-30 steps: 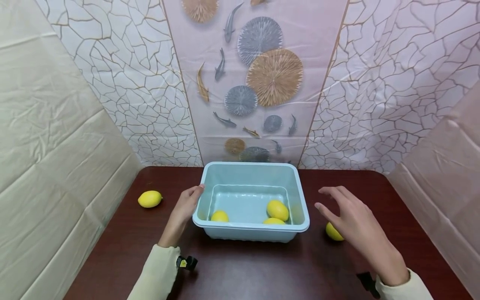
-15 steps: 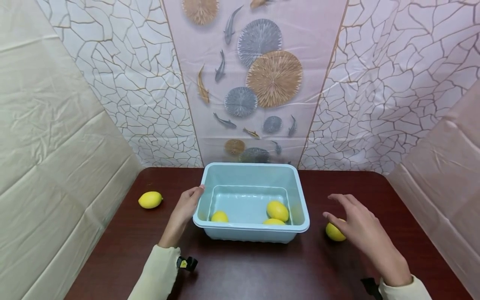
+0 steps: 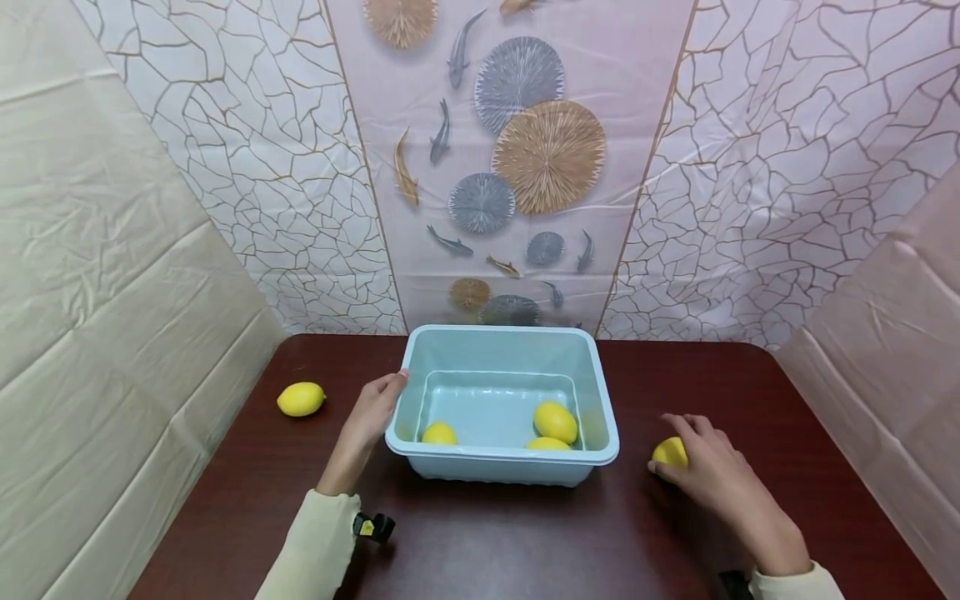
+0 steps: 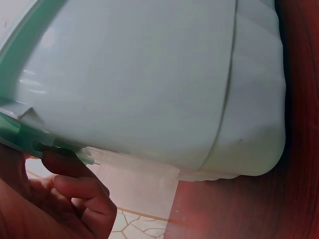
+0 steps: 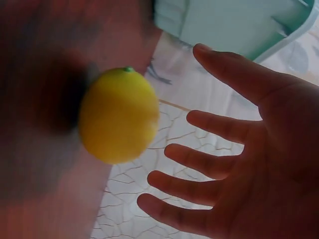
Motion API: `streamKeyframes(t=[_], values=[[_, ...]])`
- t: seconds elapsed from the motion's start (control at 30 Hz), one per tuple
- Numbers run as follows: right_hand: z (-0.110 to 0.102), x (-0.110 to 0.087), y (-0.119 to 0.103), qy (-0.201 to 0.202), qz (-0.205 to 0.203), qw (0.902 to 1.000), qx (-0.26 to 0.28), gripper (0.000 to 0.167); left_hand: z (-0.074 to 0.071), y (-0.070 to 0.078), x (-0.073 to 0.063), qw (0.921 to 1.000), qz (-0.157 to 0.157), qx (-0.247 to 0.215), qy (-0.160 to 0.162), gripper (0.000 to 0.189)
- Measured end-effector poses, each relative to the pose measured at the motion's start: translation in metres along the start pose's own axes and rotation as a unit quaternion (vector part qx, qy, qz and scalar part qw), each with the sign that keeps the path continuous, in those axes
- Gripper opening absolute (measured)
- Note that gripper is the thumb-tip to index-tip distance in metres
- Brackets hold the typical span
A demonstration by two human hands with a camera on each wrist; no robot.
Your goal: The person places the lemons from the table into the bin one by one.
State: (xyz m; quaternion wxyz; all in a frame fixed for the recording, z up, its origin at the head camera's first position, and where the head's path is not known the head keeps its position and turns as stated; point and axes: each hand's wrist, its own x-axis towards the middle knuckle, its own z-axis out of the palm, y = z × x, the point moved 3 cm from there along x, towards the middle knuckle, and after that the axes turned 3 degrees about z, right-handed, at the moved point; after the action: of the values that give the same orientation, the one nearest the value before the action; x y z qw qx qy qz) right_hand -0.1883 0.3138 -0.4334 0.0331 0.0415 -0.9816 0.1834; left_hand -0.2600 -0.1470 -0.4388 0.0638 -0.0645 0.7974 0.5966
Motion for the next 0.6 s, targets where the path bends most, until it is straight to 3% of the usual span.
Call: streamKeyframes(t=[0.6], values=[[0.018, 0.001, 0.017, -0.041, 0.018, 0.9989, -0.012, 0.063, 0.001, 0.001, -0.002, 0.9999, -0.001, 0.012, 0.0, 0.066]])
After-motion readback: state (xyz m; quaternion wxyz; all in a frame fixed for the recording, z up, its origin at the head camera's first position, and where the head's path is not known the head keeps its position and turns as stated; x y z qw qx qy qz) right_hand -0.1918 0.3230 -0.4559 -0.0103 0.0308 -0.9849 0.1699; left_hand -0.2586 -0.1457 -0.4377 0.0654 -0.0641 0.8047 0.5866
